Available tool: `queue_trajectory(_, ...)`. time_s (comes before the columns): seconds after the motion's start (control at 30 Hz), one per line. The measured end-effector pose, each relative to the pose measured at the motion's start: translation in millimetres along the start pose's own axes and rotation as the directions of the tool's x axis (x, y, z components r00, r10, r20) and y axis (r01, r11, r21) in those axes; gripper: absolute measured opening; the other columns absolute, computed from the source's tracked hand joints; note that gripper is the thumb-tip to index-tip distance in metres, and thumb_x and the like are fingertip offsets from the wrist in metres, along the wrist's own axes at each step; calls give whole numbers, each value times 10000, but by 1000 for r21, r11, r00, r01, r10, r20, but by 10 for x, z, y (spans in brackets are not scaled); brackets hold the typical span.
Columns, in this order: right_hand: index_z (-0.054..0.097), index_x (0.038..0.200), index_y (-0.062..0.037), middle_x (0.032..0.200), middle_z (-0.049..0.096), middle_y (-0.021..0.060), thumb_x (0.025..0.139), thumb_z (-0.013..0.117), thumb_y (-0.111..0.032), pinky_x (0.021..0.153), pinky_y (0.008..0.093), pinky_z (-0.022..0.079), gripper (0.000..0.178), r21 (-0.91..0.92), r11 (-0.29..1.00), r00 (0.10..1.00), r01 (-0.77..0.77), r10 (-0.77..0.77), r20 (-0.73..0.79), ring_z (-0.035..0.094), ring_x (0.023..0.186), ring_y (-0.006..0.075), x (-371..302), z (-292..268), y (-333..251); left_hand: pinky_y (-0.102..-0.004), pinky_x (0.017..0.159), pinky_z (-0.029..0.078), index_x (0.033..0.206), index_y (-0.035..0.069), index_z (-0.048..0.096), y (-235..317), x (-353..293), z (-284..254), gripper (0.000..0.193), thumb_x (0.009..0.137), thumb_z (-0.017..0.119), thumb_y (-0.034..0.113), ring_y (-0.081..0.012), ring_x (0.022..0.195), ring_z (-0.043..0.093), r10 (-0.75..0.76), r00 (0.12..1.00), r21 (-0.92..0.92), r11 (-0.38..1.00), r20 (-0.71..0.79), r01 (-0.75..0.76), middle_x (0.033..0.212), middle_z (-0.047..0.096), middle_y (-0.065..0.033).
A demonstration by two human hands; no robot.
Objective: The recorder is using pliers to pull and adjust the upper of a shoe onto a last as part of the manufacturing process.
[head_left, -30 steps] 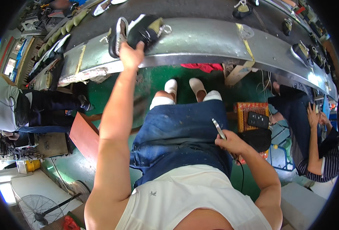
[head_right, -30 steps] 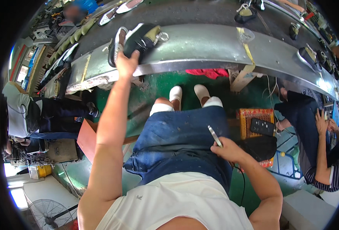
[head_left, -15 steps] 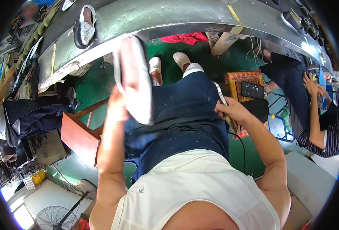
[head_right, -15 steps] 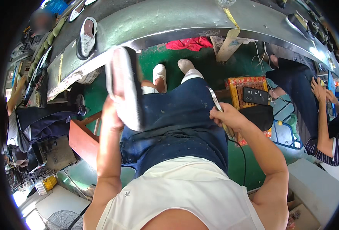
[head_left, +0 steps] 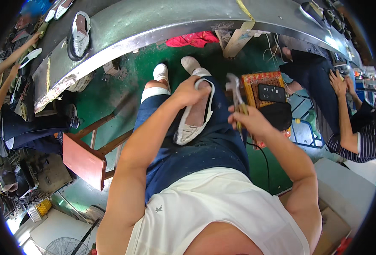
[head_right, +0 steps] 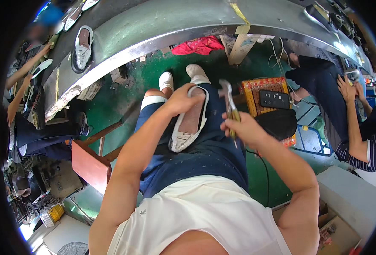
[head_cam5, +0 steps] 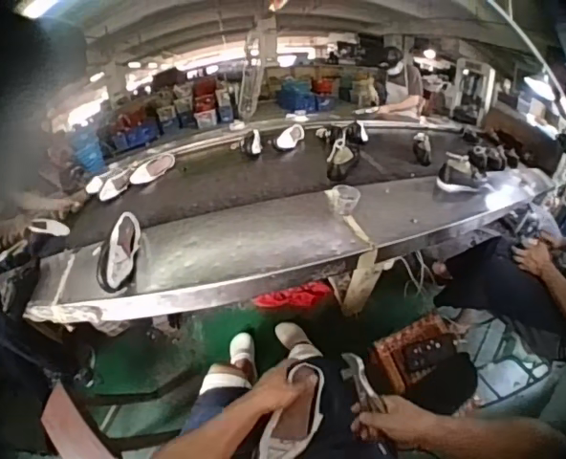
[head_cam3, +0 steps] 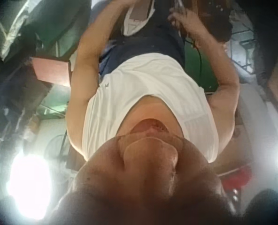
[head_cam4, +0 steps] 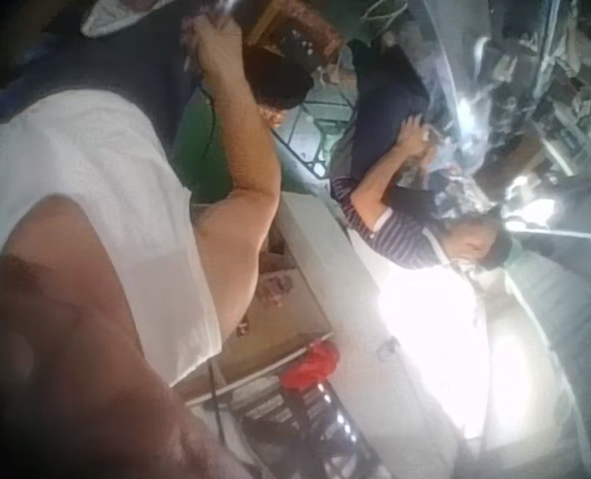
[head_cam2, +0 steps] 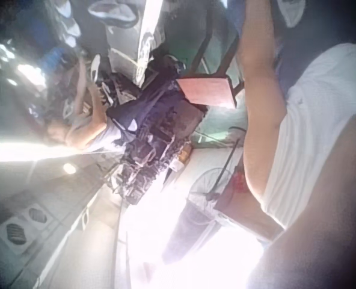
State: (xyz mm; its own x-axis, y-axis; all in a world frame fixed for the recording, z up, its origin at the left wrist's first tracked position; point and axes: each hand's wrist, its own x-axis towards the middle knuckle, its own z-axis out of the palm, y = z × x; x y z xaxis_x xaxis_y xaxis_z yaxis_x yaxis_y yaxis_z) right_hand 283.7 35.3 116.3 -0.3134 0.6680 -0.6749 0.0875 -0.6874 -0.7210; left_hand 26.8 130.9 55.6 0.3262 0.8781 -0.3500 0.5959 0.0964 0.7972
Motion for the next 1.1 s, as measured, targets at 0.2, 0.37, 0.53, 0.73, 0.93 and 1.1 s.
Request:
queue_trajectory(0.2,575,1268,12,970,699,84,990,589,-183,747,292,524,340,-374,920,990,114,-72,125,646,791,124,-286,338,-202,-350,1035,434,1513,103,361,-93,-728,-432,694,960,712,334,-218,1228,517,73,986,-635,758,-148,-151,1325,523,-123)
queue_trajectory(0.37,596,1277,9,1025,672,66,1002,584,-161,819,303,518,323,-432,867,920,250,-73,386,654,1008,139,35,604,-327,-359,1127,333,1533,115,299,-388,-952,-455,577,1071,484,406,-246,1336,410,136,969,-522,822,-207,-227,1448,379,-141)
queue_trajectory(0.53,612,1223,16,1063,683,86,998,593,-146,889,337,519,278,-455,872,877,179,67,476,664,1043,174,335,703,-534,-349,1125,339,1527,102,319,-430,-1072,-462,568,1073,486,398,-251,1309,458,108,956,-479,847,-273,-232,1403,458,-137)
queue_trajectory(0.73,630,1161,20,1011,689,84,997,609,-181,830,328,514,260,-472,857,897,207,25,441,645,952,157,404,738,-491,-342,1107,367,1496,82,411,-575,-1002,-424,525,1062,531,352,-242,1287,496,74,919,-375,898,-386,-230,1370,528,-149)
queue_trajectory(0.93,600,1200,10,1082,685,94,1008,588,-161,878,343,534,257,-420,901,892,106,100,441,671,1029,177,454,789,-641,-335,1077,403,1521,112,392,-543,-984,-428,548,1056,548,355,-219,1242,531,18,947,-493,850,-320,-183,1327,583,-157)
queue_trajectory(1.1,614,1196,16,1046,697,85,1007,598,-192,851,343,533,281,-608,774,888,176,141,438,666,940,170,502,731,-686,-333,1074,408,1511,106,422,-618,-903,-360,548,1045,578,347,-218,1242,534,-28,946,-545,823,-323,-161,1332,585,-148)
